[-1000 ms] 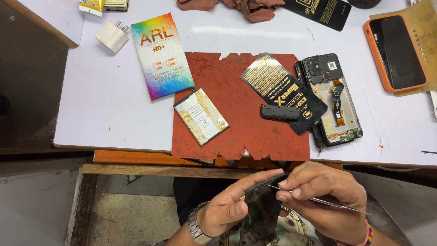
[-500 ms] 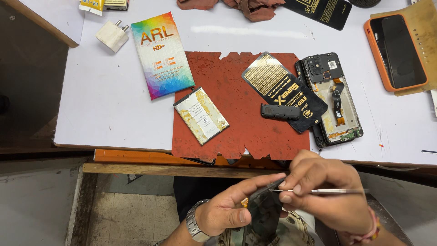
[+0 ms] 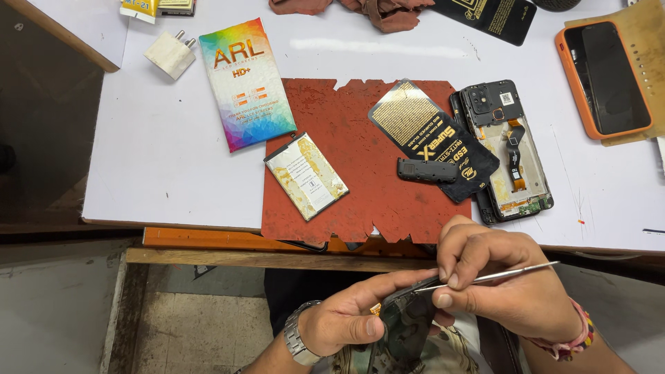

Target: The person disassembles a smartphone, removes the battery and internal components, and uses a metal tool to pry and separate parts. They handle the motherboard, battery, and screen assembly, placing components on the workbench during the process.

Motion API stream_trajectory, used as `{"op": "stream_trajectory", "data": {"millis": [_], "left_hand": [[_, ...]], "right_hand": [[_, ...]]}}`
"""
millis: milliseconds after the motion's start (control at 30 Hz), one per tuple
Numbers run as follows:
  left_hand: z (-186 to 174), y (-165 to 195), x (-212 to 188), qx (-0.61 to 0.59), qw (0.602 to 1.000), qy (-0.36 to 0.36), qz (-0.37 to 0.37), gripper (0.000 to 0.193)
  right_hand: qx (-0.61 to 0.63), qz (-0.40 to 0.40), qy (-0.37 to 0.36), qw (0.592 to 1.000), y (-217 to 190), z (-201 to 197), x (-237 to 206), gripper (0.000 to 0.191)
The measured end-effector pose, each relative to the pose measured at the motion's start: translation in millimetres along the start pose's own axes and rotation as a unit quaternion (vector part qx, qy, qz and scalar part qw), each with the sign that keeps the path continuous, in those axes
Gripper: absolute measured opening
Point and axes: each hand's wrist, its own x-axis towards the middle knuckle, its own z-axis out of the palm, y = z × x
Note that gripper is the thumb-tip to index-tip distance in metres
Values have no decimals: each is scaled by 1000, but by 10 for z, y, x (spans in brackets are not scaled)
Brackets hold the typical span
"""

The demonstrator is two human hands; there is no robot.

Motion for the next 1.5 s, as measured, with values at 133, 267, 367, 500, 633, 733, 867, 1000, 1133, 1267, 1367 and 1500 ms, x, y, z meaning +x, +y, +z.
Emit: {"op": "stream_trajectory", "data": {"millis": [133, 267, 367, 500, 633, 733, 867, 1000, 1133, 1267, 1367, 1500], "left_hand": [[-10, 4, -5, -1, 1000, -15, -4, 86], [-16, -6, -5, -13, 1000, -10, -4, 86], [-27, -12, -13, 19, 1000, -2, 4, 86], [-49, -38, -22, 26, 1000, -10, 7, 85], [-69, -99, -17, 5, 1000, -24, 0, 84], [-85, -154, -2, -1, 1000, -19, -9, 85], [-103, -183, -13, -9, 1000, -18, -8, 85], [-115, -180, -18, -13, 999, -31, -9, 85], [-140, -140, -11, 1, 999, -41, -28, 87], [-129, -133, 10, -16, 998, -63, -14, 87], [-107, -160, 37, -30, 997, -66, -9, 87], [-130, -161, 35, -27, 997, -72, -16, 86]], "right_hand": [[94, 46, -11, 994, -36, 22, 98, 22], [-8, 1, 8, 1000, -139, 95, 110, 24], [-137, -90, 26, 986, -213, 170, 39, 24], [-106, -107, 30, 988, -163, 186, 23, 23], [-5, -79, -9, 997, -47, 93, 68, 22], [35, -35, -50, 998, -20, 32, 84, 24], [54, -8, -63, 997, -43, 30, 118, 22], [72, 13, -85, 994, -77, 7, 166, 21], [124, 32, -126, 984, -86, -90, 130, 20], [149, 44, -77, 985, -35, -162, 70, 17], [135, 39, -90, 986, -13, -189, 81, 15], [109, 47, -104, 988, -85, -180, 121, 14]]}}
